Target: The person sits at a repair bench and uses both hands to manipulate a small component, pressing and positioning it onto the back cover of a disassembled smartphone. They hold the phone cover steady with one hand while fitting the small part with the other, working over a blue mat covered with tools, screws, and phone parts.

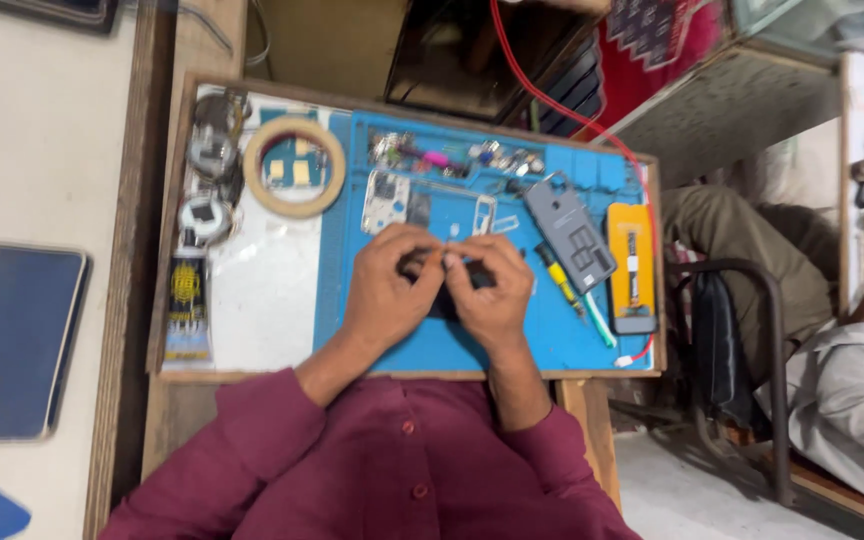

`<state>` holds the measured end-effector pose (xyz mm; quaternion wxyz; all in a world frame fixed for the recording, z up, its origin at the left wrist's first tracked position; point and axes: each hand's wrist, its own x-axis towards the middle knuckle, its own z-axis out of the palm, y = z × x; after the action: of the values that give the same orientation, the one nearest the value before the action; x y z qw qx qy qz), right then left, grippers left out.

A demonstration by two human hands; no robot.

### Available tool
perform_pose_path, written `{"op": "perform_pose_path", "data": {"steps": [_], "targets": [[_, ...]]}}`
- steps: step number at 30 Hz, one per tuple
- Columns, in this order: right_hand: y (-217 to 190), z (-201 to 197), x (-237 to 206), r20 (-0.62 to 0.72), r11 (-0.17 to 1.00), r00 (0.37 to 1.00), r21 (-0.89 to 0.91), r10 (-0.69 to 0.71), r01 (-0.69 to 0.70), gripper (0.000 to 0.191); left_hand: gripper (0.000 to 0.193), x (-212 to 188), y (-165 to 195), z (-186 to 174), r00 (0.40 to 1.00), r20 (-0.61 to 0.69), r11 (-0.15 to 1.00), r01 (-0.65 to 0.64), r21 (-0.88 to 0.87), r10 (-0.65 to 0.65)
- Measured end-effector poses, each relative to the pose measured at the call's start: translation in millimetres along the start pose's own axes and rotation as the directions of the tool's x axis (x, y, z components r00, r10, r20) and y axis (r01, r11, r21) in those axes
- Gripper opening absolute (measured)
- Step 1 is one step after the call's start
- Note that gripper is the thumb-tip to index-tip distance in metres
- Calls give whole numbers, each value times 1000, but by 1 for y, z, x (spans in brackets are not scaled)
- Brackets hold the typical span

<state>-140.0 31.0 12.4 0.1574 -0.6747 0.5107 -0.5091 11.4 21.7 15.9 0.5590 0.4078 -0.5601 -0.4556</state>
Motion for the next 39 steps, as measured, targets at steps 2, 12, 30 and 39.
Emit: {"op": "perform_pose_path", "data": {"steps": [2, 12, 30, 39], "targets": [[2, -3, 0, 4, 999, 1000, 44, 23, -23, 10, 9, 2, 6, -3, 998, 22, 995, -54, 78, 53], [22, -5, -8, 72, 877, 963, 401, 260, -266, 5, 16, 4, -6, -4, 976, 171, 986, 148, -81, -133], [-3, -6, 1, -63, 999, 997, 30, -41, 43, 10, 19, 4, -30, 7, 933, 176, 865, 358, -351, -315], [13, -6, -6, 31, 979, 992, 164, 121, -124, 11, 14, 4, -23, -3, 989, 124, 994, 85, -67, -76]]}}
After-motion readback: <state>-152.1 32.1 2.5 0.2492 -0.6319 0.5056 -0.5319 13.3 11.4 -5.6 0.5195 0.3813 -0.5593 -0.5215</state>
